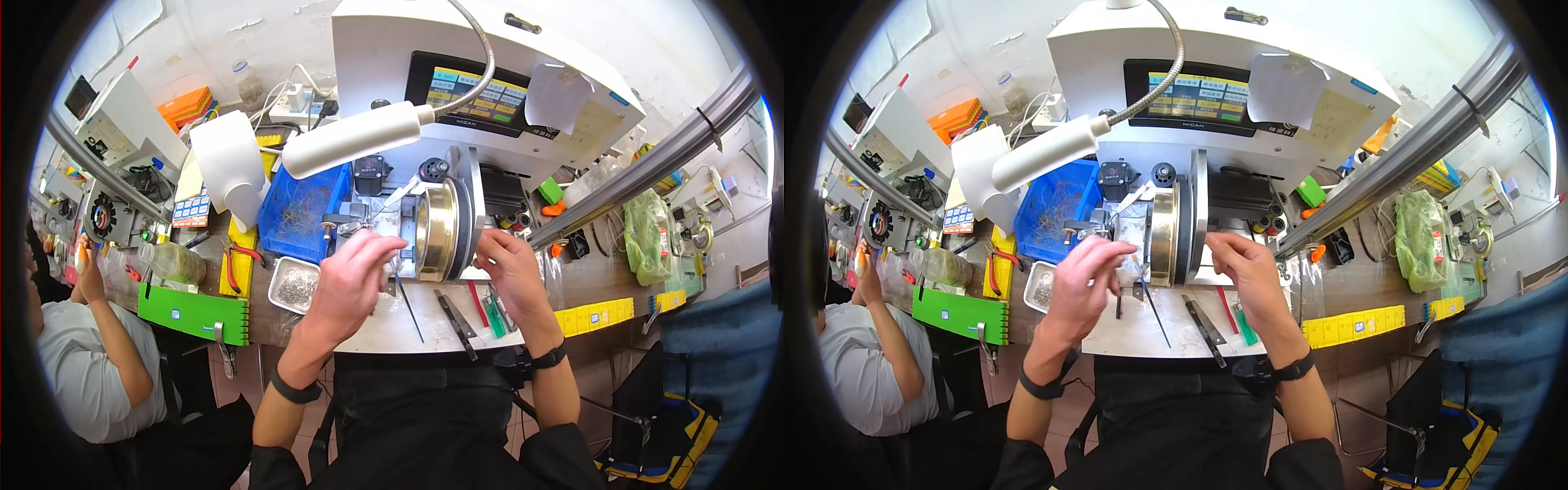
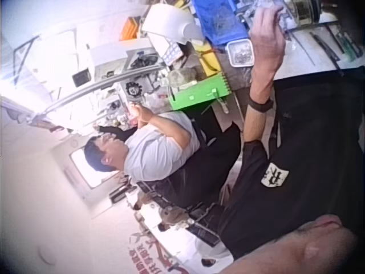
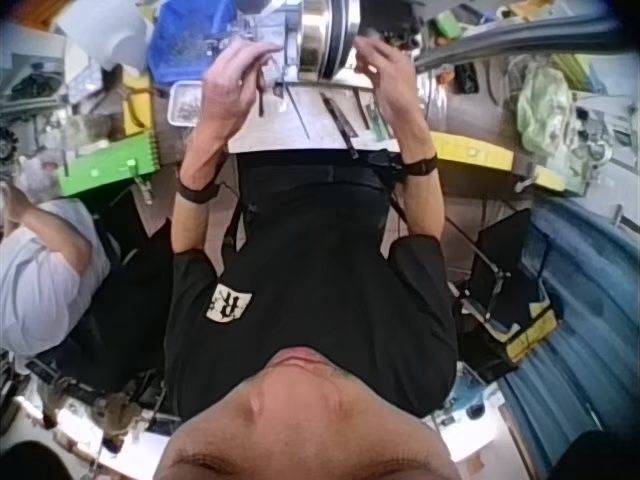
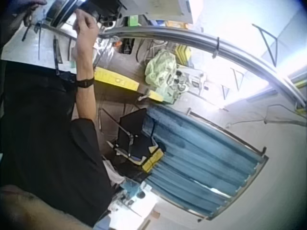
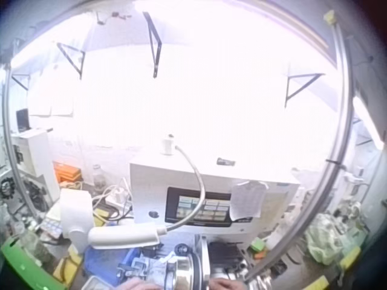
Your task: Manually assemble and glue small components at a specialized workbench with precision tools.
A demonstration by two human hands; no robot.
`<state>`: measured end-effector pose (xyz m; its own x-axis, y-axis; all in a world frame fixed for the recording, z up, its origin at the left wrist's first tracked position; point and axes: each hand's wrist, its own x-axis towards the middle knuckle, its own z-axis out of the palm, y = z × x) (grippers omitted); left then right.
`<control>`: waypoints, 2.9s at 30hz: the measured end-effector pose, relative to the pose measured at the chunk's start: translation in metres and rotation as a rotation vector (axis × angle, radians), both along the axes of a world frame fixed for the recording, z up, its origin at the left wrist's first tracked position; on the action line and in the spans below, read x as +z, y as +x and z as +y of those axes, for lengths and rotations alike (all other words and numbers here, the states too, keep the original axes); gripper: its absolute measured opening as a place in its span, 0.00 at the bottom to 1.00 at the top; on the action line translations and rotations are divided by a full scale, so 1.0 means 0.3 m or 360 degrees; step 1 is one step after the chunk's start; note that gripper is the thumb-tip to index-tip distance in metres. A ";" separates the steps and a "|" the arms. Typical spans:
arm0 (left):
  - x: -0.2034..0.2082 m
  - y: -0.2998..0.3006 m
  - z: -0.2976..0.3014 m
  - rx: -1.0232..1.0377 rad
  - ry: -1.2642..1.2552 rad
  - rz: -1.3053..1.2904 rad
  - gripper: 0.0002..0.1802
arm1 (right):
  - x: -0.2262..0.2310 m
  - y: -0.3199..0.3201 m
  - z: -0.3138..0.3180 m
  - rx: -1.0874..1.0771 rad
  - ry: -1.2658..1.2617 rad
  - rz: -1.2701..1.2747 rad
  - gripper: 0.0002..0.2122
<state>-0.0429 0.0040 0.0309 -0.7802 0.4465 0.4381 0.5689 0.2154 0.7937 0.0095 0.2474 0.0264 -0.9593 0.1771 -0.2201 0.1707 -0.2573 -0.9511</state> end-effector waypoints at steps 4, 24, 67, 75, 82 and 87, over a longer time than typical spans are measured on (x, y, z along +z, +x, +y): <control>0.021 0.030 -0.102 0.0256 0.0154 -0.0250 0.08 | 0.021 0.043 0.023 -0.0062 -0.0040 -0.0124 0.11; -0.008 -0.093 0.137 -0.0579 0.0328 -0.1133 0.17 | -0.024 -0.061 -0.041 0.0222 0.0230 0.0255 0.07; -0.143 -0.111 -0.184 0.0710 0.0159 -0.0087 0.09 | 0.029 0.060 -0.156 -0.0478 -0.0226 0.0059 0.11; -0.164 -0.057 -0.125 0.0589 0.0196 -0.0202 0.06 | 0.102 0.222 -0.381 0.0059 0.0002 0.0254 0.13; -0.111 -0.033 -0.102 0.0687 -0.0124 -0.0158 0.11 | 0.074 0.050 -0.482 0.0186 -0.0408 -0.0157 0.17; -0.097 -0.057 -0.107 0.0735 -0.0322 -0.0157 0.13 | 0.043 -0.001 -0.490 0.0059 -0.0503 -0.0107 0.15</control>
